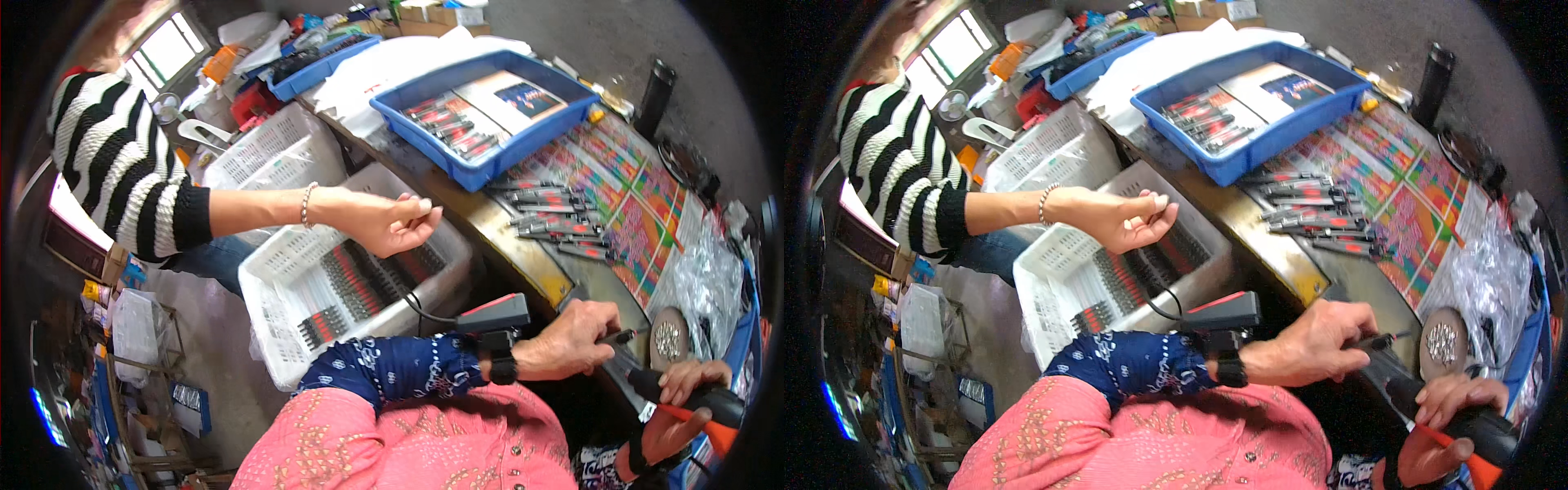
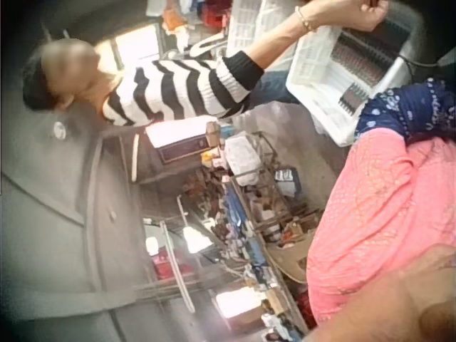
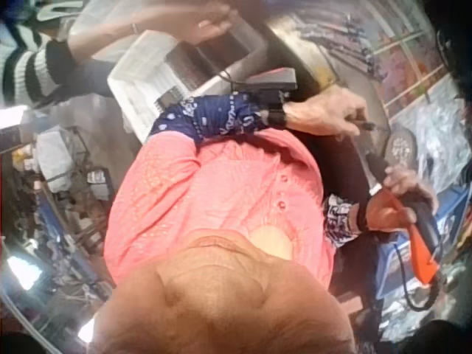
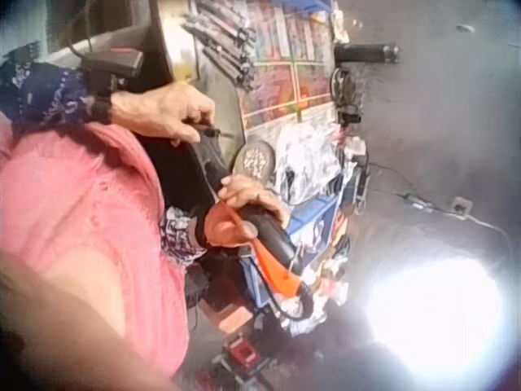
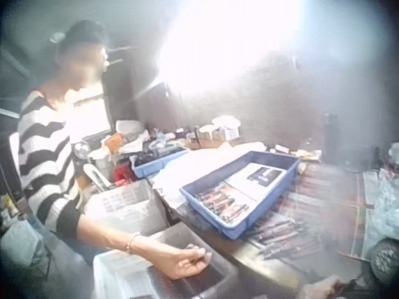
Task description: The person uses a soldering iron to apply heat and solder to small electronic components held in the left hand. They repeatedly pick up components, solder them, and place them on the workbench. A second person briefly hands over a component during the process.
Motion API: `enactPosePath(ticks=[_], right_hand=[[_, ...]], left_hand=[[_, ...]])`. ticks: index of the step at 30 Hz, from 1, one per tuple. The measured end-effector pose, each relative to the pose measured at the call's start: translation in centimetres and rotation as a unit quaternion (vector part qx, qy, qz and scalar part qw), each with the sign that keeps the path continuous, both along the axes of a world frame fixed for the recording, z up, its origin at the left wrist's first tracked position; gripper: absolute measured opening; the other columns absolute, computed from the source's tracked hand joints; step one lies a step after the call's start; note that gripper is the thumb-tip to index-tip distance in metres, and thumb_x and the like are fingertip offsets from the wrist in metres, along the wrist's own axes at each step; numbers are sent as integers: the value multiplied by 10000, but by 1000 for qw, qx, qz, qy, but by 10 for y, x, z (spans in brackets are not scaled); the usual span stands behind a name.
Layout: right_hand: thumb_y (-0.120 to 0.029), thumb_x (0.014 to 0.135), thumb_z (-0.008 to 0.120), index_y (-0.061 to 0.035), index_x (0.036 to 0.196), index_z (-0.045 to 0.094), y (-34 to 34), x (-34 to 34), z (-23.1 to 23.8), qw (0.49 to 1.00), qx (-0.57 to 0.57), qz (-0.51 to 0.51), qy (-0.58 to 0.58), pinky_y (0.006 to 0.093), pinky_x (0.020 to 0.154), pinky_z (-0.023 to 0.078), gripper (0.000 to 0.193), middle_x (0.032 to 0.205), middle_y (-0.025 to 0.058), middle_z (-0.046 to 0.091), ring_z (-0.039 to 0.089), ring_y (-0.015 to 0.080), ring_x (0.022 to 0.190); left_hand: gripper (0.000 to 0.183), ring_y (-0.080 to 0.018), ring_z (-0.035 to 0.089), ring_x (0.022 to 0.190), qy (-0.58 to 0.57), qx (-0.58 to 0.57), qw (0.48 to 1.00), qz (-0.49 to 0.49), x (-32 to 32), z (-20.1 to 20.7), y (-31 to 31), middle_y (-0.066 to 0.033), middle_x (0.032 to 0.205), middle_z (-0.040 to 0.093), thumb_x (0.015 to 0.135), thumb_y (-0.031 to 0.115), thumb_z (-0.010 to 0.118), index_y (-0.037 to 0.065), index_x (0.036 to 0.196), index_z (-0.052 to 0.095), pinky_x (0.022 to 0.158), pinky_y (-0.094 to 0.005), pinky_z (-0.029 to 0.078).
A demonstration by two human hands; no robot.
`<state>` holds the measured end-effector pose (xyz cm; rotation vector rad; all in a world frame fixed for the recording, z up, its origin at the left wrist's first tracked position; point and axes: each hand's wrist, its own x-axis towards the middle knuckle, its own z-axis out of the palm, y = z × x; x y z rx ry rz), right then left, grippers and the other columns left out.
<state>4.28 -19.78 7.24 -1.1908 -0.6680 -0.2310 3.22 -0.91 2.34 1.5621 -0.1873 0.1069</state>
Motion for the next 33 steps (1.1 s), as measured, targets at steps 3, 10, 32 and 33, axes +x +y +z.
enactPosePath(ticks=[3, 10, 32, 33], right_hand=[[-539, 788, 659, -37, 998, 397, 3, -2, 2, 998, -31, -53, 1, 280, 594, 365, 604, 621, 10, 389, 405, 128, 545], [-614, 744, 662, -32, 992, 415, 18, -1, 9, 996, -40, -85, -4, 284, 520, 402, 679, 572, 8, 422, 440, 130, 479], [-543, 693, 761, -20, 1068, 449, 19, 8, 10, 998, -23, 47, 16, 316, 578, 454, 716, 619, 28, 512, 521, 161, 528], [-542, 689, 764, -20, 1070, 449, 19, 8, 10, 998, -20, 52, 15, 316, 580, 454, 719, 621, 28, 513, 522, 163, 531]], left_hand=[[201, -94, 557, 474, 25, 3, 1000, -4, -14, -8, 4, -62, 581, 581, 758, 10, 608, -26, 954, 579, 442, -255, 445], [152, -69, 542, 477, 165, -104, 980, -35, -35, -18, 10, -30, 667, 605, 877, 58, 578, -22, 1005, 560, 398, -209, 405], [115, -95, 583, 579, 274, -187, 941, -71, -32, -24, -8, -77, 809, 631, 905, 76, 554, -33, 940, 566, 449, -204, 446], [115, -95, 583, 578, 280, -196, 937, -67, -31, -23, -9, -78, 809, 632, 905, 76, 554, -34, 938, 567, 448, -204, 444]])
